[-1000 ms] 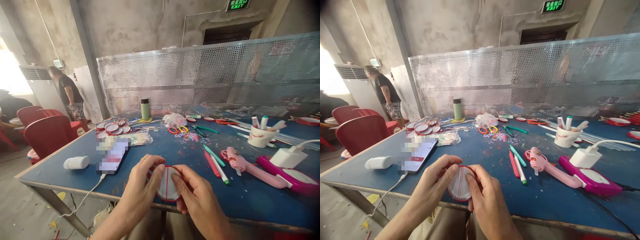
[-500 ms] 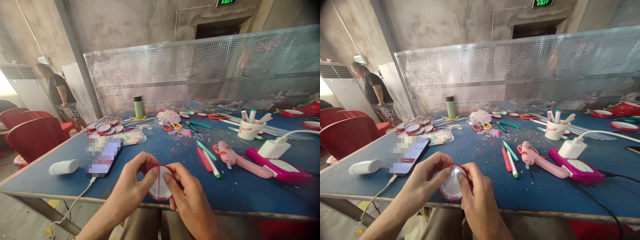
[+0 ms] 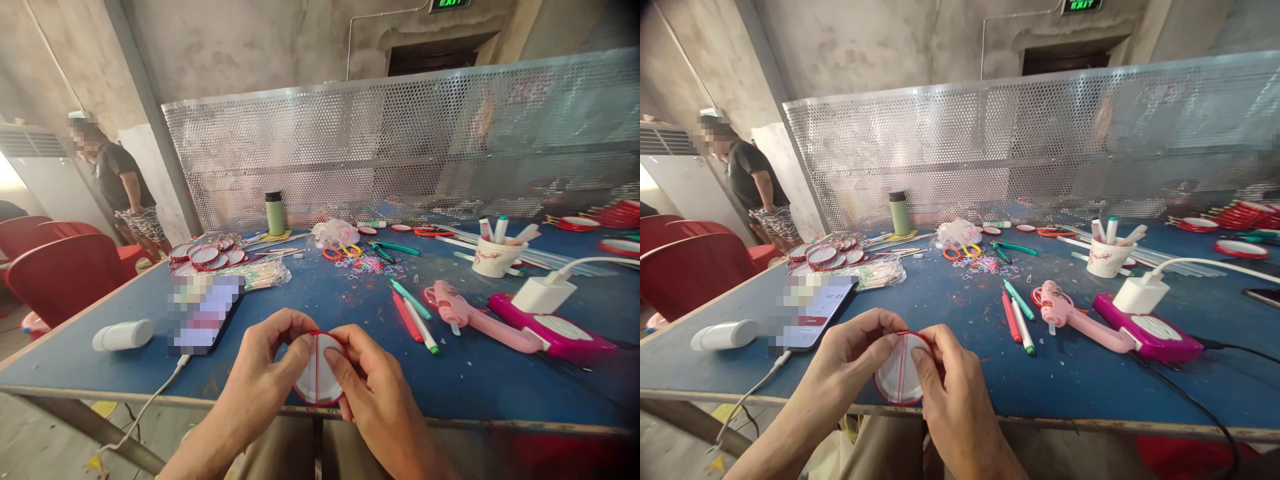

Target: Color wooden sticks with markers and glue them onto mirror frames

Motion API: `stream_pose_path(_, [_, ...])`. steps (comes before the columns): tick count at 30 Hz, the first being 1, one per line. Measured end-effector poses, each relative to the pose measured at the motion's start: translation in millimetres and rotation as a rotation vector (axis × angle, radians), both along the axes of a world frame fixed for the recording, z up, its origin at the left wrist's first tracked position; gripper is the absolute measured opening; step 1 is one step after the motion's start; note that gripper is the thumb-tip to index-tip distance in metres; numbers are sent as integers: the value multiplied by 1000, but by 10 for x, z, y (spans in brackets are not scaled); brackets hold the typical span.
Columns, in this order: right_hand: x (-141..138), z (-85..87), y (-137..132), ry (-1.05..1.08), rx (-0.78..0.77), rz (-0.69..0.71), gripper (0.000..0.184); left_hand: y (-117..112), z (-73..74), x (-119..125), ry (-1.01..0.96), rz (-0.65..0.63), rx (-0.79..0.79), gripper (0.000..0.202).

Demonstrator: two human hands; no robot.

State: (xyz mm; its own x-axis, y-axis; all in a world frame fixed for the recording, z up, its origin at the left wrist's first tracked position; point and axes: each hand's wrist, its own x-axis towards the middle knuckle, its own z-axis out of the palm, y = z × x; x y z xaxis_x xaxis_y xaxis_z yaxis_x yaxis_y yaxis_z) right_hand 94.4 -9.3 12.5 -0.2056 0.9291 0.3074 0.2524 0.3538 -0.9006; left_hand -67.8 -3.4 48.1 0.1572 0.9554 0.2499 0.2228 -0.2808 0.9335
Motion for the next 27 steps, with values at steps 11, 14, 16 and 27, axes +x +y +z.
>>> stream_pose_path(11, [-12, 17, -9, -3, 3, 7, 31, -10, 0, -6, 50, 52, 56, 20])
stream_pose_path(14, [-16, 15, -8, -8, 14, 9, 31, -22, 17, 5, 95, 68, 101, 21])
stream_pose_path(16, [-20, 15, -6, -13, 22, 9, 31, -26, 28, 13, 131, 72, 145, 22])
stream_pose_path(27, [-34, -29, -8, -63, 65, -51, 29, -21, 93, -156, 218, 72, 172, 26])
